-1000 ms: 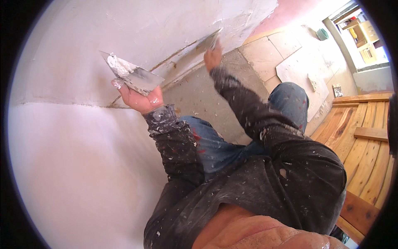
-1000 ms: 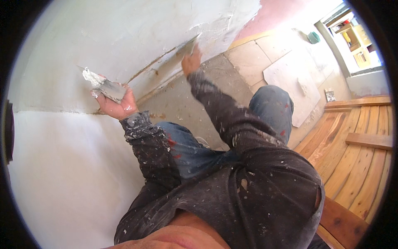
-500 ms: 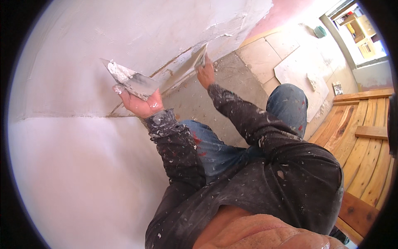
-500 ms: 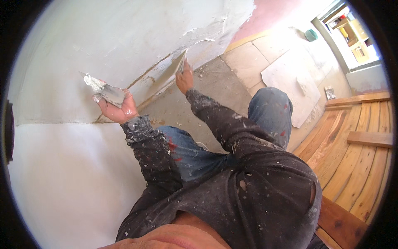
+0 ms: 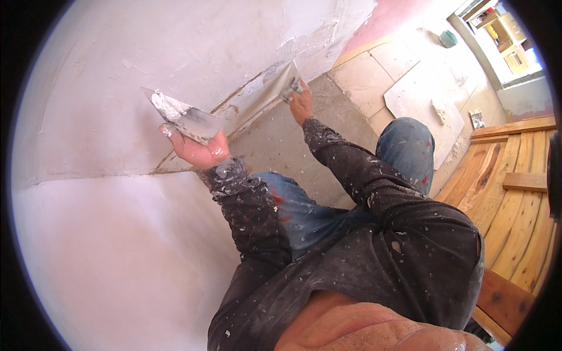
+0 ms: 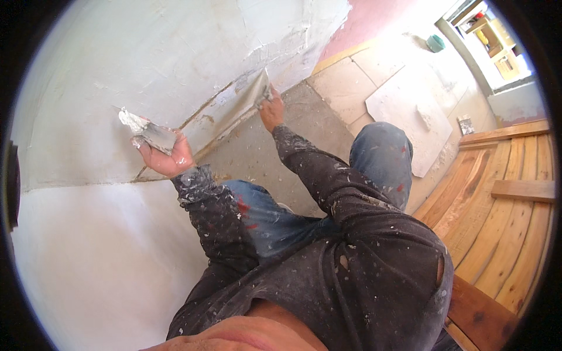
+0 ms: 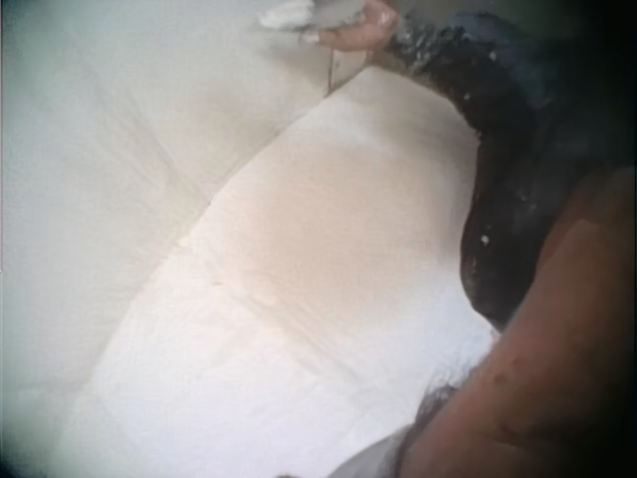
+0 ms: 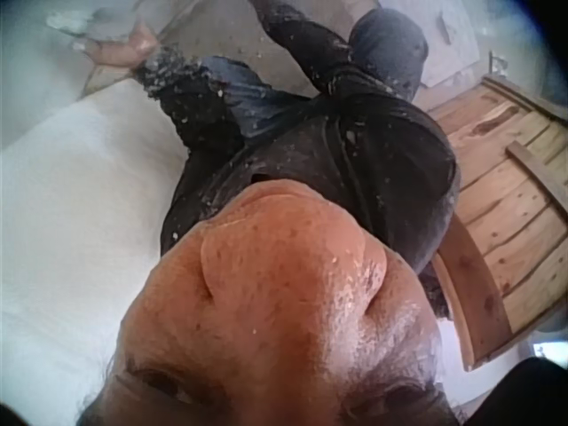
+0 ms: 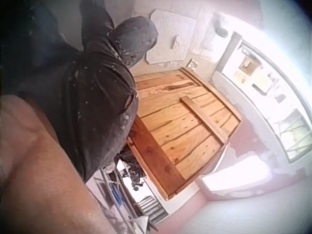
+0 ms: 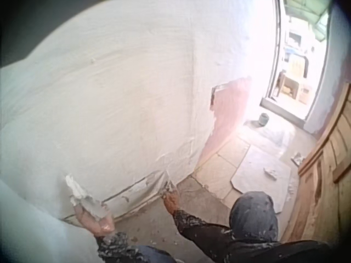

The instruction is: The person kneels on the floor and uses a trowel and hawk to apply white plaster to a wall corner and adjacent surface. The person repeatedly scoops plaster from the hawk and spreads it along the wall, smoothing the surface.

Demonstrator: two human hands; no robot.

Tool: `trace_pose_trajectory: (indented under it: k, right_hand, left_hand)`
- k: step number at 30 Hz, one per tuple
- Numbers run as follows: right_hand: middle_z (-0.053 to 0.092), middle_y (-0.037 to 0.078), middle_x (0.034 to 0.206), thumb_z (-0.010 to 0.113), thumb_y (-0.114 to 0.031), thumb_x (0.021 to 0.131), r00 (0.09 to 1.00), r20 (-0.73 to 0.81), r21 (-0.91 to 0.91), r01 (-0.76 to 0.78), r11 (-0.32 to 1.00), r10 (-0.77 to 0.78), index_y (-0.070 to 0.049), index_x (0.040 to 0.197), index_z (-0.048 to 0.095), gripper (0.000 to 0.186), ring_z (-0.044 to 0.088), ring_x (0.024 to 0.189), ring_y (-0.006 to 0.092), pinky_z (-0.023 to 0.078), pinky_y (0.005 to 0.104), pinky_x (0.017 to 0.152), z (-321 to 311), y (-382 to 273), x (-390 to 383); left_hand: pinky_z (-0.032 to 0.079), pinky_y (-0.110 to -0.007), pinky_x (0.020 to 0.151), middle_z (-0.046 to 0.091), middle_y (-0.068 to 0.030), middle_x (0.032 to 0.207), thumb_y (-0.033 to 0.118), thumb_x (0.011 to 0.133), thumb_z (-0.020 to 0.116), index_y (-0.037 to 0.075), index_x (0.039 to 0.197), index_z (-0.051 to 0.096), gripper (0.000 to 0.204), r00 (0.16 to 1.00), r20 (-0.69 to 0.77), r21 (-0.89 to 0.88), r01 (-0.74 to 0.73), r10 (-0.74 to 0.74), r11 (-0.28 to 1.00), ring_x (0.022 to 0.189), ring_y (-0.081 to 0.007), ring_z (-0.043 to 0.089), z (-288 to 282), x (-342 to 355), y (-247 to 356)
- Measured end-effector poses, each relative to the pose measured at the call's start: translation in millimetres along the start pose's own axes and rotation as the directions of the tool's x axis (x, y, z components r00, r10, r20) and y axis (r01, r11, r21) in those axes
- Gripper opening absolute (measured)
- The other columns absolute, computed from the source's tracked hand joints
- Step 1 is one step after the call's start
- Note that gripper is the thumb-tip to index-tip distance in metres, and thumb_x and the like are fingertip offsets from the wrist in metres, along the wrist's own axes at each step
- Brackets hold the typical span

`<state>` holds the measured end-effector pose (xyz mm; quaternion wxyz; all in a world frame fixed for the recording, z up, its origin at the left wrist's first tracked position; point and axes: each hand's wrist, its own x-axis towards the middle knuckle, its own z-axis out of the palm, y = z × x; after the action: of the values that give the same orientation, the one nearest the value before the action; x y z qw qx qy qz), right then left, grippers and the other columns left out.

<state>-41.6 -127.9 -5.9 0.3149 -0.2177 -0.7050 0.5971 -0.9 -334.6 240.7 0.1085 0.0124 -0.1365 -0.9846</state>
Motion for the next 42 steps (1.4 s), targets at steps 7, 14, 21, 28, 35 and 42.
trace_pose_trajectory:
  k: [7,14,21,28,35,42]
  right_hand:
    - [0.058,0.022,0.091,0.049,-0.009,0.079,0.947,0.306,-0.33,0.202,0.922,-0.098,0.003,0.095,0.057,0.021,0.055,0.085,0.03,0.043,0.0419,0.073,-20.2,-27.2,49.5]
    - [0.037,0.03,0.131,0.057,-0.012,0.079,0.923,0.355,-0.158,0.213,0.964,-0.146,0.01,0.131,0.032,0.062,0.037,0.122,0.0408,0.026,0.0434,0.105,38.2,-53.4,-82.6]
    - [0.045,0.027,0.117,0.05,-0.016,0.082,0.923,0.379,-0.183,0.002,0.983,0.069,0.008,0.127,0.036,0.053,0.043,0.112,0.0357,0.032,0.0453,0.097,-43.2,-12.0,84.9]
    - [0.038,0.033,0.129,0.049,-0.007,0.081,0.962,0.263,-0.207,0.125,0.97,-0.068,0.005,0.136,0.027,0.06,0.039,0.119,0.0446,0.03,0.0456,0.102,59.9,-88.1,-78.4]
    - [0.049,0.026,0.123,0.047,-0.002,0.08,0.989,-0.07,-0.19,0.111,0.976,-0.127,0.007,0.127,0.043,0.047,0.044,0.116,0.0368,0.032,0.0411,0.101,-43.6,-53.0,53.4]
    - [0.033,0.029,0.135,0.046,-0.002,0.08,0.941,0.054,-0.452,0.32,0.832,-0.333,0.002,0.133,0.039,0.054,0.032,0.124,0.041,0.028,0.0463,0.103,20.1,-82.1,17.4]
  left_hand:
    - [0.049,-0.03,0.081,0.056,-0.0033,0.12,0.033,0.091,0.05,0.008,0.125,0.047,0.042,0.998,0.027,0.031,-0.053,0.052,0.998,0.098,-0.0125,0.057,-12.5,2.9,10.7]
    - [0.05,-0.031,0.079,0.057,-0.0037,0.119,0.034,0.091,0.051,0.008,0.124,0.048,0.042,0.984,0.171,-0.002,0.057,-0.056,0.998,0.099,-0.0131,0.057,-15.1,5.3,11.0]
    - [0.056,-0.033,0.067,0.059,-0.0019,0.117,0.034,0.092,0.048,0.009,0.123,0.049,0.04,0.997,0.067,-0.094,0.039,-0.033,0.995,0.092,-0.0123,0.062,-3.5,0.5,6.7]
    - [0.056,-0.031,0.068,0.058,-0.001,0.118,0.035,0.091,0.05,0.011,0.124,0.048,0.041,0.992,0.12,-0.01,0.037,-0.035,0.999,0.09,-0.0114,0.062,-8.9,2.4,5.1]
    - [0.055,-0.029,0.065,0.058,0.0004,0.117,0.037,0.091,0.05,0.012,0.124,0.049,0.042,0.996,0.086,-0.016,0.007,-0.006,1.0,0.087,-0.0099,0.061,-9.6,2.8,6.9]
    - [0.042,-0.034,0.09,0.052,-0.0045,0.123,0.039,0.092,0.048,0.008,0.128,0.044,0.048,0.995,0.099,0.051,-0.034,0.028,0.998,0.106,-0.0179,0.051,-12.4,5.9,2.2]
